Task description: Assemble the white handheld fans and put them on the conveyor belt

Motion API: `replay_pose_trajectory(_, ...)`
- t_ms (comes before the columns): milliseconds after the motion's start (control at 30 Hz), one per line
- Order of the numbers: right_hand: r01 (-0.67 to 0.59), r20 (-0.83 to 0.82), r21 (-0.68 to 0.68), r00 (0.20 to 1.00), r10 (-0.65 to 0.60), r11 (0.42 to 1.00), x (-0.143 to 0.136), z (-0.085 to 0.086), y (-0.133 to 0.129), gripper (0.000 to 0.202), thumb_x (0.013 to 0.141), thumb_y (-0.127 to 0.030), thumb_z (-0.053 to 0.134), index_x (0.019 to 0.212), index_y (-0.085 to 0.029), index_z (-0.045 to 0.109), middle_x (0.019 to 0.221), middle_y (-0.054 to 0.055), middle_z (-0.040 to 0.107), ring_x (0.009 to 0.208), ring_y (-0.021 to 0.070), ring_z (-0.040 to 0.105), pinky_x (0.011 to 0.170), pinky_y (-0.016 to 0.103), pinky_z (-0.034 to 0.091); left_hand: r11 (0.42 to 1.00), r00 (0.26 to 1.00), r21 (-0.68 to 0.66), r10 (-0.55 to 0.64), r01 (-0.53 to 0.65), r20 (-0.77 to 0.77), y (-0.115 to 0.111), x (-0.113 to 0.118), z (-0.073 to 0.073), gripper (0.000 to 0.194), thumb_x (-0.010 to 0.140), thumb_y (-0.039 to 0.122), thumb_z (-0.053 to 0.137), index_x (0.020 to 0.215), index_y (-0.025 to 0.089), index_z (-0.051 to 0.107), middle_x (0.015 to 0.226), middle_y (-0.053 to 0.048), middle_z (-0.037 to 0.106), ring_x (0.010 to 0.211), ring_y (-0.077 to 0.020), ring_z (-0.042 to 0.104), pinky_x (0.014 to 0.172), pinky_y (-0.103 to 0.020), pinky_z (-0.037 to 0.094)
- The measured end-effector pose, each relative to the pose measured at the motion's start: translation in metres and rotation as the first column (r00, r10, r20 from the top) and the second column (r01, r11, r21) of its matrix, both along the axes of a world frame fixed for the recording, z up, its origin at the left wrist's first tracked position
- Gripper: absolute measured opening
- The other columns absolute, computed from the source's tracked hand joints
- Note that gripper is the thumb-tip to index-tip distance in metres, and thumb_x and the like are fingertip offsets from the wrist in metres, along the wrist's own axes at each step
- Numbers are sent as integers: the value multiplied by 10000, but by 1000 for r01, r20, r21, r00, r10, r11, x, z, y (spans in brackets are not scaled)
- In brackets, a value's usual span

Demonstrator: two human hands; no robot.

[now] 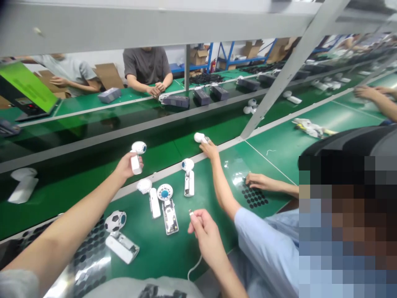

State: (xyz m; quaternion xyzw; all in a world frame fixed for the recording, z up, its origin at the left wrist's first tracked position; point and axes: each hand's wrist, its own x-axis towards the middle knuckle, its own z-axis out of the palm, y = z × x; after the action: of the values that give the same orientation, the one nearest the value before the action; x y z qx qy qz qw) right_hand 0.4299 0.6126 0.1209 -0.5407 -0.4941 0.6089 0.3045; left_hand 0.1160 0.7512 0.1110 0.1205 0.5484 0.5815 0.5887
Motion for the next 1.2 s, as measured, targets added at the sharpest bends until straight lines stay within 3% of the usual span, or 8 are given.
replay_pose_trajectory(100, -22, -55, 43, 998, 24, 999, -10, 8, -4, 286, 830, -466, 448, 778, -187, 482, 607, -9, 554, 497, 105, 378, 496, 246, 286, 990, 974, 41, -139, 134, 181, -39, 26, 12, 139, 777, 247, 529, 801, 110, 540, 622, -37, 556, 534, -115, 542, 541, -247, 469)
replay_pose_trajectory(233, -26, -133, 93, 990, 39, 995, -27, 20, -12, 251, 823, -430, 477, 790, -182, 496, 606, -18, 556, 494, 93, 394, 491, 237, 305, 930, 824, 79, -356, 359, 441, -98, 69, 26, 220, 797, 280, 462, 842, 99, 577, 689, -89, 611, 622, -172, 599, 583, -308, 508)
replay_pose_trajectory(367, -68, -165, 132, 982, 89, 989, -38, 31, -17, 217, 820, -393, 487, 768, -183, 499, 582, -31, 548, 489, 88, 418, 493, 236, 323, 893, 775, 68, -423, 445, 471, -131, 98, 35, 277, 819, 267, 405, 941, 96, 587, 796, -112, 646, 673, -197, 620, 592, -337, 519)
replay_pose_trajectory(533, -109, -202, 146, 970, 138, 983, -43, 32, -20, 183, 821, -349, 494, 740, -185, 500, 559, -44, 525, 535, 97, 481, 554, 246, 367, 874, 768, 69, -459, 482, 447, -138, 109, 35, 284, 819, 276, 433, 986, 114, 595, 850, -103, 664, 709, -199, 632, 603, -312, 518)
replay_pose_trajectory(800, -148, -189, 147, 966, 175, 978, -43, 31, -17, 187, 815, -358, 493, 742, -186, 506, 542, -53, 495, 527, 95, 449, 573, 250, 366, 871, 777, 103, -477, 480, 412, -137, 115, 36, 327, 785, 325, 415, 976, 139, 605, 873, -95, 660, 751, -227, 626, 602, -333, 512)
replay_pose_trajectory(1000, -201, -242, 125, 943, 227, 972, -43, 34, -19, 178, 823, -328, 482, 718, -186, 503, 506, -70, 442, 482, 81, 387, 509, 231, 303, 865, 816, 71, -493, 496, 303, -138, 116, 40, 320, 744, 320, 437, 938, 134, 610, 833, -95, 657, 764, -257, 626, 601, -359, 510)
replay_pose_trajectory(1200, -160, -213, 129, 959, 185, 979, -41, 37, -20, 191, 833, -334, 468, 718, -184, 488, 516, -68, 450, 487, 80, 393, 517, 231, 309, 862, 796, 86, -495, 499, 349, -140, 117, 37, 317, 750, 303, 454, 953, 118, 612, 843, -97, 665, 778, -251, 629, 633, -346, 510)
